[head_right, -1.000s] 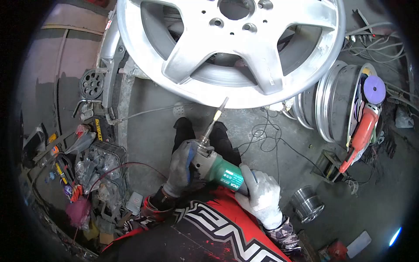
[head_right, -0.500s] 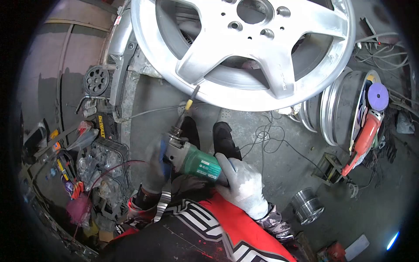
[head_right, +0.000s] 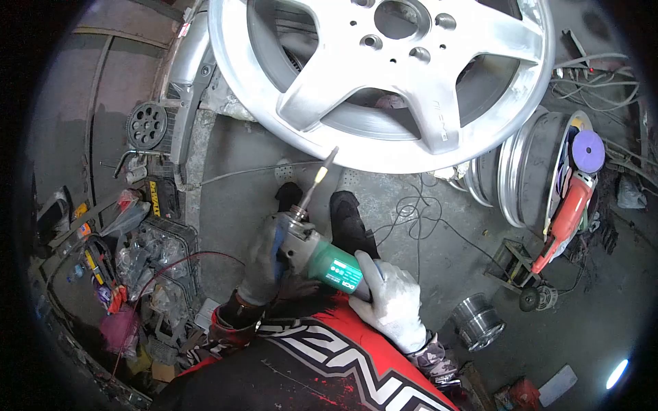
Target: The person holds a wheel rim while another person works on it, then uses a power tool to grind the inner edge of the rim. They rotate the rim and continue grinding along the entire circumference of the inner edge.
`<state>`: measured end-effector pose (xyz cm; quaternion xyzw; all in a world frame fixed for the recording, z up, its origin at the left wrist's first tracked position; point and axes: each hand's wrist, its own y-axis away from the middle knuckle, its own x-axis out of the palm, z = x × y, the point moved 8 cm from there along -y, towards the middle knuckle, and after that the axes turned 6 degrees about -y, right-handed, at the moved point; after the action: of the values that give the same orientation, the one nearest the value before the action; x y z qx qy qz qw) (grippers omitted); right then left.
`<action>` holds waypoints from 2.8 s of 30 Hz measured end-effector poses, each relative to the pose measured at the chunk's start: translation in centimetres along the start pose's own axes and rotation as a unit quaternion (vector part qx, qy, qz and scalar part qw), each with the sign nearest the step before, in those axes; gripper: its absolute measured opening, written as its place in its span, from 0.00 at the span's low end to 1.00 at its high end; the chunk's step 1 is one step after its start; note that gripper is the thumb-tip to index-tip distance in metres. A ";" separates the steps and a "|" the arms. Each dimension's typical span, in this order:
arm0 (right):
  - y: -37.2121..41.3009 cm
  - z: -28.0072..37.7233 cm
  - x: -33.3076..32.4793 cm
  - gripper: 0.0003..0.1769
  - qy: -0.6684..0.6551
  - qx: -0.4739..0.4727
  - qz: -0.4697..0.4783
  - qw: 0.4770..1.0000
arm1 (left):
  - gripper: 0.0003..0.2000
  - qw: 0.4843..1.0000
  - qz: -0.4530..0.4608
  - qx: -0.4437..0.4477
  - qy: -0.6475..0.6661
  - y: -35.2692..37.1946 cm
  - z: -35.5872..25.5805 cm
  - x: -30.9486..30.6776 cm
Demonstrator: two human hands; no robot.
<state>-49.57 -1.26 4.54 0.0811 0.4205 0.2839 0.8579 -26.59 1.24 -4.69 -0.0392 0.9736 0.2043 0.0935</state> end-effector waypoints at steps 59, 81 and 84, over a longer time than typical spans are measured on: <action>1.6 -2.7 -1.9 0.50 -0.022 -0.001 0.004 1.000 | 0.10 0.986 0.005 0.097 -0.135 0.0 -4.5 2.6; -0.2 -3.8 -0.5 0.50 -0.073 -0.035 0.010 0.997 | 0.16 0.984 -0.057 0.068 -0.151 0.0 -5.4 0.9; -1.5 -3.2 0.5 0.49 -0.106 -0.040 0.032 0.993 | 0.15 0.996 -0.064 -0.048 -0.041 0.0 -3.7 0.0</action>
<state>-51.16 -2.60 1.63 0.0898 0.3126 0.3180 0.8906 -27.16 -0.24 -1.34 -0.0969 0.9536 0.2456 0.1446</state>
